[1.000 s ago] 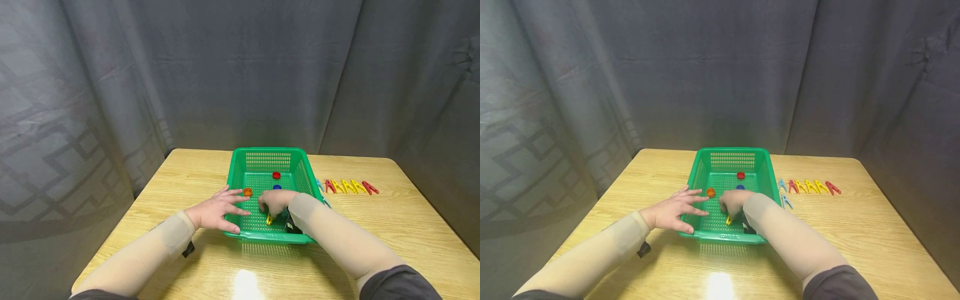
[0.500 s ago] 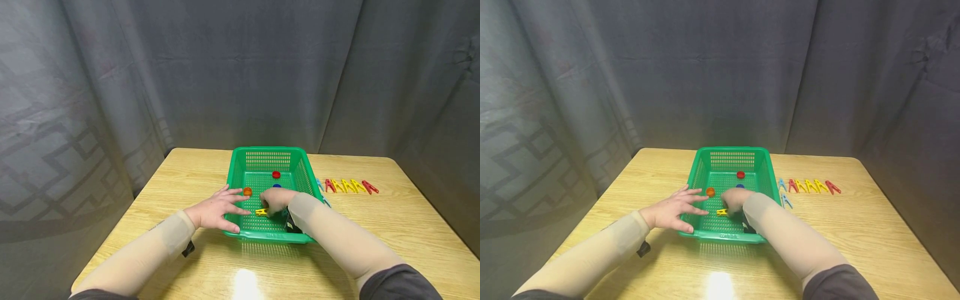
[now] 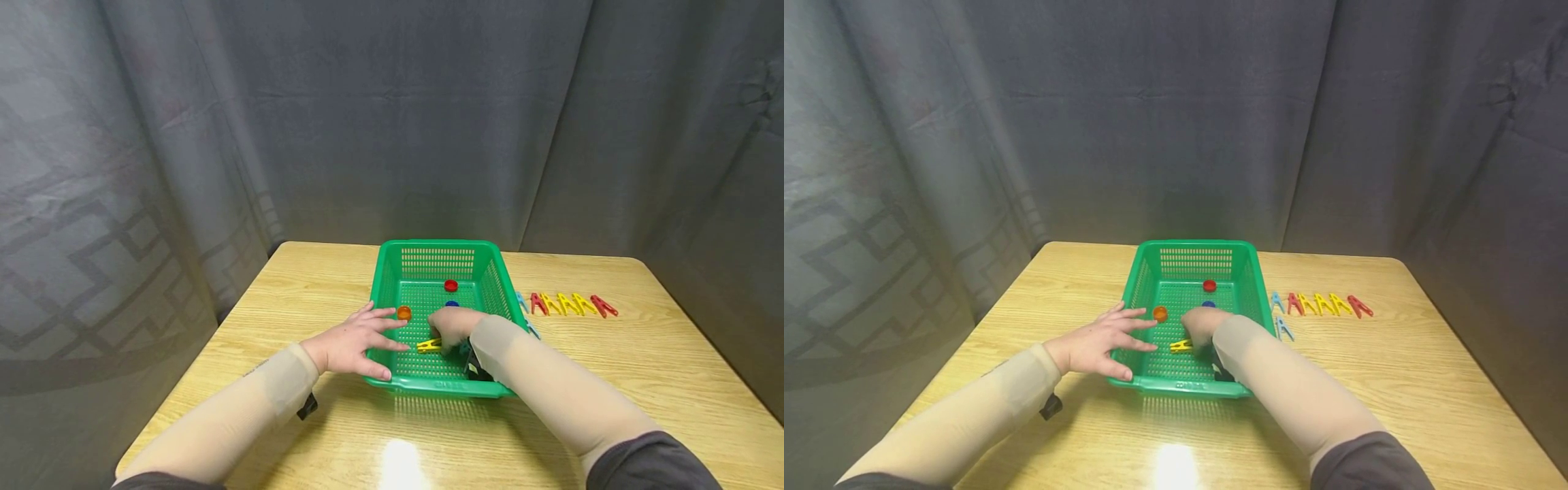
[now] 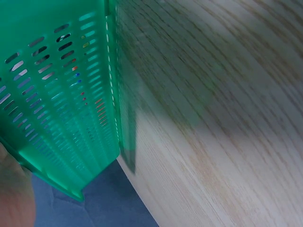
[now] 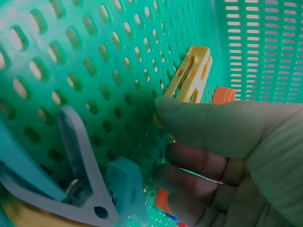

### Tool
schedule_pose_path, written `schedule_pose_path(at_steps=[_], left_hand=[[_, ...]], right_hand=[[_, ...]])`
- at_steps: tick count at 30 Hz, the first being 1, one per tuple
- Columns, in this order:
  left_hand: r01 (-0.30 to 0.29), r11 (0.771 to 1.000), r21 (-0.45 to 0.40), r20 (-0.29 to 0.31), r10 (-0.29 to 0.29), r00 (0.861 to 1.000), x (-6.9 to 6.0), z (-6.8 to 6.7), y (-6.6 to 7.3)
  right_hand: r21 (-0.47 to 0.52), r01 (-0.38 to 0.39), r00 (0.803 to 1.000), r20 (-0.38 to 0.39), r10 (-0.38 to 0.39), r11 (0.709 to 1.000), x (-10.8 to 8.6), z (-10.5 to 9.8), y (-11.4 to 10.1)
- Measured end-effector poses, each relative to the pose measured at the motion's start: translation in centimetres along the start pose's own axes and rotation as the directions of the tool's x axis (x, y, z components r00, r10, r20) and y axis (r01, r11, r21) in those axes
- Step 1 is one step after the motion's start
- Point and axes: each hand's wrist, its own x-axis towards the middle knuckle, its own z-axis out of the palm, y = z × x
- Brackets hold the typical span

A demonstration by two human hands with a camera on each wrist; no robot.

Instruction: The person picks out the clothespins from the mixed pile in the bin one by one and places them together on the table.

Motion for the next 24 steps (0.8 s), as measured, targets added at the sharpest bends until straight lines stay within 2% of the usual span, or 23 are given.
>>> schedule_pose_path(at_steps=[24], left_hand=[[-0.005, 1.0, -0.024, -0.006, 0.005, 1.0, 0.0, -0.2, 0.3]], right_hand=[[0.086, 0.02, 0.993, -0.118, -0.009, 0.996, -0.8, -1.7, -0.3]])
